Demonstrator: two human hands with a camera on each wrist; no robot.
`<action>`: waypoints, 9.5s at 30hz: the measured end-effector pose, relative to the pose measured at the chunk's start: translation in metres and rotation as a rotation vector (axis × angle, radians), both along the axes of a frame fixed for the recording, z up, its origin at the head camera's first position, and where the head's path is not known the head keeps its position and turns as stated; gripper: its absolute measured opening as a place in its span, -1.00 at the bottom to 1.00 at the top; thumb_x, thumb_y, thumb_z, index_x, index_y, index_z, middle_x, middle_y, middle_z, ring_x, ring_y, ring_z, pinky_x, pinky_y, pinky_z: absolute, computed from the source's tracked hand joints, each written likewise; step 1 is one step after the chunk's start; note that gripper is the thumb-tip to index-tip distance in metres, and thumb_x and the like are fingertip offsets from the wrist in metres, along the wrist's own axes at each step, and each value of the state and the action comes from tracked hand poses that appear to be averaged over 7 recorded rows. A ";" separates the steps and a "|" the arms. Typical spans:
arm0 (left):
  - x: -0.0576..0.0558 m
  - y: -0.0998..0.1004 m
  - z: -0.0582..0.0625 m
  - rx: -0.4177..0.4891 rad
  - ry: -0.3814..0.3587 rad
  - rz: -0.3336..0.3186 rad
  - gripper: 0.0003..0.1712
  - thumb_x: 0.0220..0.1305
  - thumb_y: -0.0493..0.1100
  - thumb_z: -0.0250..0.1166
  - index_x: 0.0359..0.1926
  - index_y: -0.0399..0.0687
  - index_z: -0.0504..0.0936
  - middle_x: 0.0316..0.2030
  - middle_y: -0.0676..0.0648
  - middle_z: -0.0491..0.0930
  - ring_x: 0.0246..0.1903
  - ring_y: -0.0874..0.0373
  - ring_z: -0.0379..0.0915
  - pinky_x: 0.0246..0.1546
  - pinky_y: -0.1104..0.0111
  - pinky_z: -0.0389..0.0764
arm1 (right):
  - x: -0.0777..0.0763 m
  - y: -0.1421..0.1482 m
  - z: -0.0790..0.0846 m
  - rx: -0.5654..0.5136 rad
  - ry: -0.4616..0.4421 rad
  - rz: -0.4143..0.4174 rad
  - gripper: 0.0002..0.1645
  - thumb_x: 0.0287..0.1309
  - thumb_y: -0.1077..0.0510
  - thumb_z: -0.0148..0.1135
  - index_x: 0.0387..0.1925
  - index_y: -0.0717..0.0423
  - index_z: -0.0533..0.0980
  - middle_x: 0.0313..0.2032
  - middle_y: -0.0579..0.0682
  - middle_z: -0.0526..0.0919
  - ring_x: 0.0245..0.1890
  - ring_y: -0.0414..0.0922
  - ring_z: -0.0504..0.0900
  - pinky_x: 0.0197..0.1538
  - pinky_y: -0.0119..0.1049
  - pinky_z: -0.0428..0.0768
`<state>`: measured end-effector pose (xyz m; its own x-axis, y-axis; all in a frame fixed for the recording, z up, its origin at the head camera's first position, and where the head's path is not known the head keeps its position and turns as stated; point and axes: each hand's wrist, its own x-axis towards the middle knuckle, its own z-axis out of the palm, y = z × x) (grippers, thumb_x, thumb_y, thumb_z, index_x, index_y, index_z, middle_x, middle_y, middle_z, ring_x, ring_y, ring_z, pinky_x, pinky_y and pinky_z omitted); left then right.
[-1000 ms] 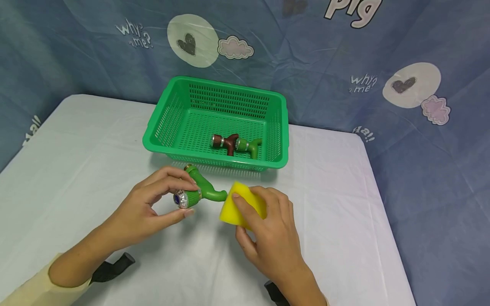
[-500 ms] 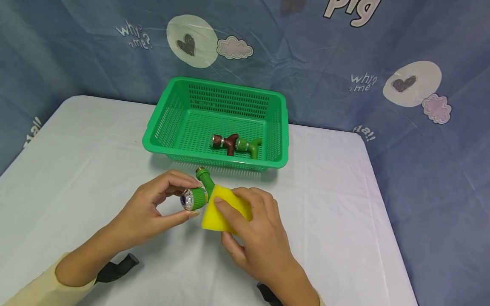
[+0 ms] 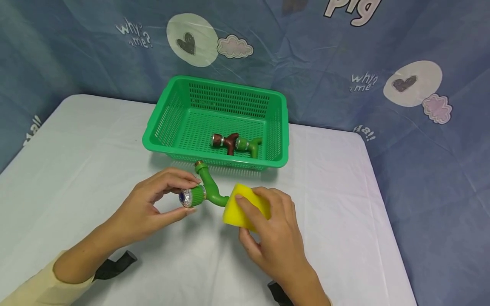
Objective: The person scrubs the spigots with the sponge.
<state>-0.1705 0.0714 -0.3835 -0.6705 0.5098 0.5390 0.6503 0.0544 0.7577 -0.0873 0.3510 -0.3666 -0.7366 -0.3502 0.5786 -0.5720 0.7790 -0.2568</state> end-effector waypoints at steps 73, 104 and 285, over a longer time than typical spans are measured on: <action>0.001 0.002 -0.002 0.002 -0.216 -0.028 -0.62 0.40 -0.33 0.40 0.15 0.05 0.61 0.04 0.13 0.63 -0.13 0.13 0.56 -0.06 0.31 0.70 | -0.011 -0.009 -0.008 0.016 0.134 0.099 -0.55 0.30 0.15 0.09 0.17 0.04 0.65 0.16 0.24 0.54 0.14 0.25 0.48 0.19 0.09 0.43; -0.004 0.000 -0.004 -0.003 -0.146 -0.079 -0.53 0.30 -0.46 0.39 0.11 0.10 0.60 0.14 0.07 0.57 0.06 0.11 0.53 -0.11 0.35 0.68 | -0.005 0.000 -0.002 -0.163 0.103 0.180 -0.43 0.06 0.19 0.18 0.16 0.13 0.64 0.15 0.27 0.56 0.13 0.24 0.44 0.27 -0.15 0.39; -0.006 0.014 -0.009 0.021 0.691 0.051 -0.82 0.60 -0.22 0.19 -0.05 -0.25 0.65 0.02 -0.16 0.72 -0.06 0.01 0.73 -0.09 0.25 0.75 | -0.009 -0.002 0.008 -0.130 -0.074 0.074 -0.43 0.54 -0.21 0.13 0.27 0.11 0.57 0.26 0.19 0.48 0.23 0.15 0.42 0.31 -0.32 0.42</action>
<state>-0.1767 0.0853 -0.3925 -0.1928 0.4717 0.8604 0.9812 0.0878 0.1718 -0.0966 0.3489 -0.3587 -0.7538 -0.3307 0.5678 -0.6024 0.6929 -0.3962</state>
